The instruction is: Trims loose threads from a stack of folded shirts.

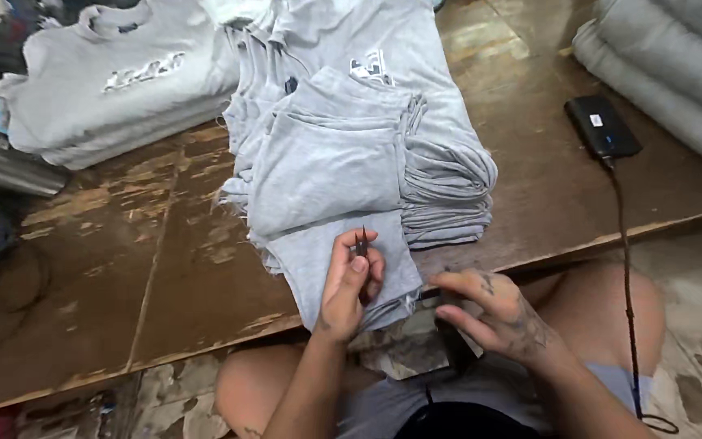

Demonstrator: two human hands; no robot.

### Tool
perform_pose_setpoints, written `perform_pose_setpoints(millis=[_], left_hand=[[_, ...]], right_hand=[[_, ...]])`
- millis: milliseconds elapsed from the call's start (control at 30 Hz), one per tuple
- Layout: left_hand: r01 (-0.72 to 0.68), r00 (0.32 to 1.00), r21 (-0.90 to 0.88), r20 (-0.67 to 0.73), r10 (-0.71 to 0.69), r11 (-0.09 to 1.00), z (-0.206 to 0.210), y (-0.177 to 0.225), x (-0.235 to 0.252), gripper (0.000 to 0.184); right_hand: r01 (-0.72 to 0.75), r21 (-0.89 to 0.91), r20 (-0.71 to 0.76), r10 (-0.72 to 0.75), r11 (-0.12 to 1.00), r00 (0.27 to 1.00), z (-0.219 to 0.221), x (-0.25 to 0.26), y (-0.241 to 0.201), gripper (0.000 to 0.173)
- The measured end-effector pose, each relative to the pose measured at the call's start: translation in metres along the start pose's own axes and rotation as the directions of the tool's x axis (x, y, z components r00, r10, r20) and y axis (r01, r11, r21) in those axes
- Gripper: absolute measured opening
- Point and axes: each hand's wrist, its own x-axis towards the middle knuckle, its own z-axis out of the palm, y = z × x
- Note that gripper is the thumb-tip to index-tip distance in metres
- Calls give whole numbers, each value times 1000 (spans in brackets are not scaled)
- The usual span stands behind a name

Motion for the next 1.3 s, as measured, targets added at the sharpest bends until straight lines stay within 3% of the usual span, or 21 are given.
perform_pose_setpoints(millis=[133, 267, 333, 500, 633, 767, 1200, 1267, 1300], left_hand=[[-61, 998, 129, 34, 57, 990, 1, 2, -4, 30], [-66, 995, 209, 90, 48, 976, 3, 3, -4, 35], [-61, 994, 343, 106, 25, 937, 5, 5, -4, 40], [-145, 960, 747, 264, -90, 649, 5, 27, -7, 40], [-241, 914, 835, 367, -175, 495, 8, 43, -9, 34], [-317, 915, 872, 385, -122, 373, 12, 45, -10, 32], [-328, 929, 892, 364, -66, 311, 15, 40, -12, 33], [-285, 946, 890, 320, -43, 357, 14, 39, -12, 33], [-223, 962, 868, 269, -43, 443, 13, 39, -12, 34]], right_hand=[[-55, -17, -60, 54, 998, 997, 21, 18, 3, 41], [-44, -20, -88, 42, 999, 995, 35, 15, 14, 22], [-23, 26, -48, 25, 999, 999, 28, 14, 17, 17], [14, 131, 28, -18, 991, 999, 12, 8, 23, 21], [27, 297, 19, -35, 955, 999, 8, 5, 31, 24], [40, 333, 0, -42, 942, 999, 10, 4, 33, 26], [9, 477, -29, 5, 879, 1000, 10, -1, 30, 31], [23, 476, -10, -21, 879, 1000, 10, -3, 26, 39], [35, 435, -15, -32, 900, 999, 11, -3, 23, 46]])
